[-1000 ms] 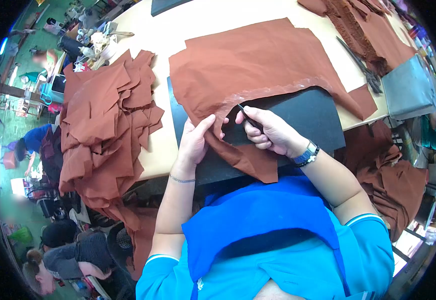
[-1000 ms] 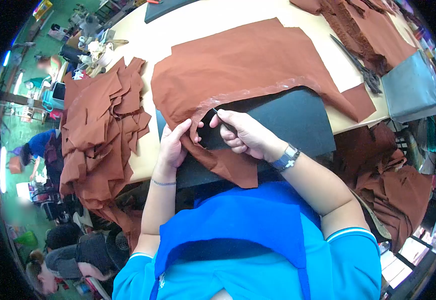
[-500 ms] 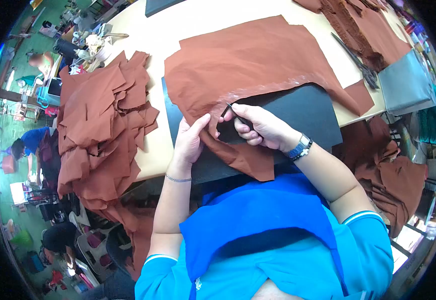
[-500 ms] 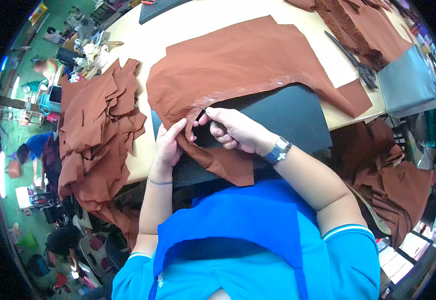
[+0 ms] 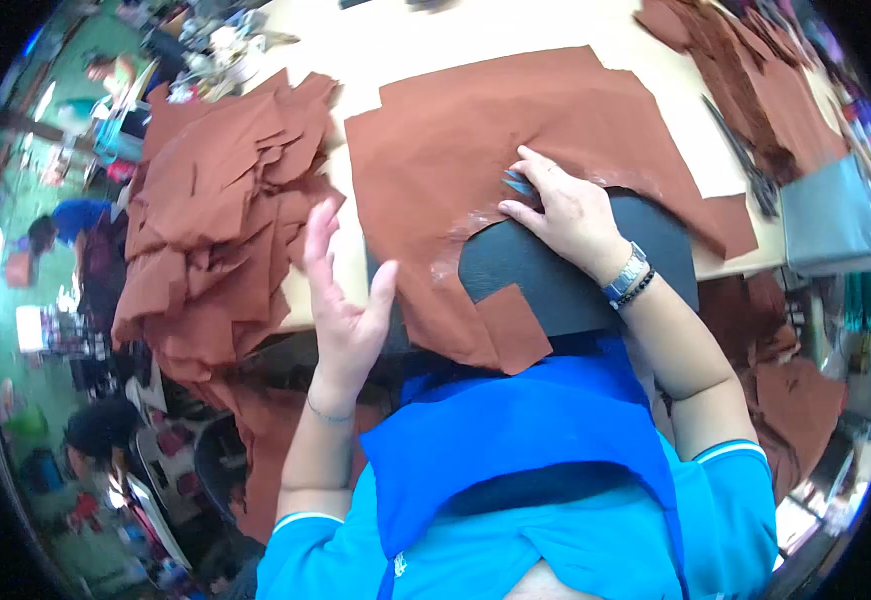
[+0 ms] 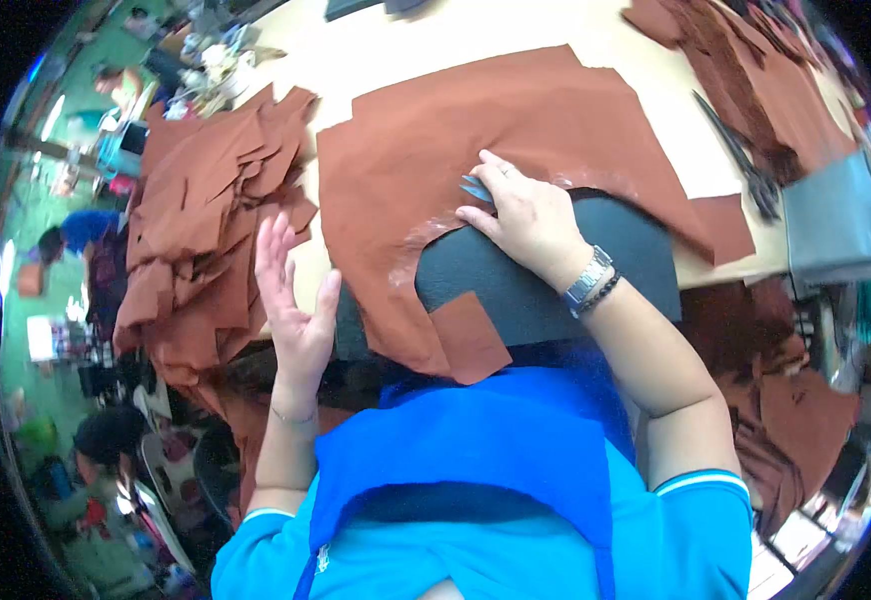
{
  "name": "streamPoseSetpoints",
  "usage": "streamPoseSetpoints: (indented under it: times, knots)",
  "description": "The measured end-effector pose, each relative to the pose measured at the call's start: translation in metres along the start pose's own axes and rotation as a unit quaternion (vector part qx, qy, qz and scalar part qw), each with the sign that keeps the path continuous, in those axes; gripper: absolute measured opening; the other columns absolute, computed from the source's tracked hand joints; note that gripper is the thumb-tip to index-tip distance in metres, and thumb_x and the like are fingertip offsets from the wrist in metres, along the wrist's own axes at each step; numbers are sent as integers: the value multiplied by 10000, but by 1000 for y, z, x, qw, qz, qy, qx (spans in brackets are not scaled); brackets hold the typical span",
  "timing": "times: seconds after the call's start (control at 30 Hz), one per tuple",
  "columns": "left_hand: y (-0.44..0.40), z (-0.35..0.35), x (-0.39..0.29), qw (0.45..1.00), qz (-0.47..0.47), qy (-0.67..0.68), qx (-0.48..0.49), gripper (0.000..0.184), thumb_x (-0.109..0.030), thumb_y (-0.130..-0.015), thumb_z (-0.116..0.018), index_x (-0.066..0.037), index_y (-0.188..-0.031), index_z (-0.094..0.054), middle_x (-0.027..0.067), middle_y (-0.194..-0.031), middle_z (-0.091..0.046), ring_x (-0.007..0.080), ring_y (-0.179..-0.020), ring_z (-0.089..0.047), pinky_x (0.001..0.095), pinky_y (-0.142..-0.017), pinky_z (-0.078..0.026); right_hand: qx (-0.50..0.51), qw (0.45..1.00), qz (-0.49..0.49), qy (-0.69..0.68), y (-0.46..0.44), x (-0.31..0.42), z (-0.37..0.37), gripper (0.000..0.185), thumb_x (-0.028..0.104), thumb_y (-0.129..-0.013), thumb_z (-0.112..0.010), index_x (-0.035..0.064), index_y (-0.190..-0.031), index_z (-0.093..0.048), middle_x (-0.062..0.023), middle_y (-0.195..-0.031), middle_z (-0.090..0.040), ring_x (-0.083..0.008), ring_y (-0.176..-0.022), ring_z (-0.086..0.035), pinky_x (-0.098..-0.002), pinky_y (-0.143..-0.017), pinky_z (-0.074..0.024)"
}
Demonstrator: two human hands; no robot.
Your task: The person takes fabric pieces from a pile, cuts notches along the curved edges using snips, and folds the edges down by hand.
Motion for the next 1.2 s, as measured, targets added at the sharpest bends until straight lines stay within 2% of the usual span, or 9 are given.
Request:
streamPoseSetpoints:
  times: [0.07, 0.13, 0.2, 0.23, 0.3, 0.4, 0.6, 1.0, 1.2]
  knots:
    - [-31, 0, -23, 984, -127, -107, 67, 511, -9, -910, -619, -1, -1402, -484, 174, -1407, -533, 289, -1333, -490, 433, -1152, -333, 23, 998, 43, -36, -12, 10, -10, 426, 333, -884, -711, 63, -1204, -632, -154, -1309, -625, -319, -1075, -666, -393, -894, -546]
    - [-52, -30, -27, 983, -133, -8, 126, 360, -90, -940, -602, -1, -1289, -595, 165, -1272, -632, 275, -1234, -579, 414, -1090, -409, 49, 991, 81, -97, -19, 14, -13, 394, 298, -897, -702, 53, -1199, -638, -166, -1311, -622, -331, -1096, -655, -388, -926, -533]
    - [-65, -69, -12, 982, -16, 102, 159, 380, -191, -951, -601, -34, -1297, -595, 166, -1236, -646, 282, -1183, -611, 397, -1037, -454, 50, 973, -38, -222, -20, 3, -5, 350, 220, -949, -658, 2, -1221, -628, -174, -1216, -677, -275, -1124, -657, -371, -966, -506]
    - [-72, -93, 5, 987, -46, 54, 147, 374, -224, -943, -615, -38, -1267, -608, 159, -1210, -651, 302, -1147, -619, 400, -1008, -471, 62, 958, -101, -263, -14, -6, 3, 339, 224, -988, -616, -8, -1235, -625, -141, -1134, -706, -178, -973, -672, -315, -817, -546]
    - [-80, -111, 30, 983, -87, -31, 161, 350, -268, -923, -641, -55, -1201, -639, 144, -1159, -659, 320, -1094, -629, 408, -965, -493, 15, 893, -218, -394, 4, -9, 26, 325, 275, -1050, -518, 32, -1234, -632, -56, -1091, -682, -16, -606, -474, -185, -509, -432]
    - [-81, -139, 35, 963, -150, -108, 194, 282, -295, -890, -678, -93, -1087, -689, 116, -1091, -671, 306, -1052, -635, 415, -930, -502, -12, 735, -317, -600, 39, -31, 44, 468, 456, -1074, -374, 72, -1190, -615, -51, -1109, -670, -39, -521, -343, -201, -496, -397]
    - [-76, -137, 44, 962, -207, -111, 138, 111, -244, -850, -715, -140, -870, -749, 32, -996, -697, 254, -1012, -649, 404, -898, -507, 54, 628, -410, -659, 60, -36, 57, 430, 455, -1054, -454, 85, -1243, -562, -12, -875, -602, -56, -544, -377, -207, -467, -334]
    - [-78, -131, 32, 983, -115, -46, 138, 105, -149, -870, -728, -64, -929, -746, 54, -967, -691, 214, -894, -669, 327, -777, -549, 105, 441, -422, -786, 31, -52, 34, 376, 429, -1059, -454, 96, -1190, -567, 39, -709, -463, -26, -508, -340, -148, -381, -272]
    - [-77, -132, 35, 983, -119, -36, 135, 102, -142, -871, -725, -63, -932, -746, 53, -967, -690, 211, -871, -670, 320, -764, -549, 73, 454, -399, -794, 31, -54, 28, 349, 412, -1058, -468, 92, -1158, -567, 32, -688, -445, -30, -499, -346, -156, -371, -271]
Point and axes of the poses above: each hand's wrist, its own y-axis away from the middle knuckle, its own z-axis out of the back of the hand, x = y × z, the point moved 1 cm from there along -y, towards the middle knuckle
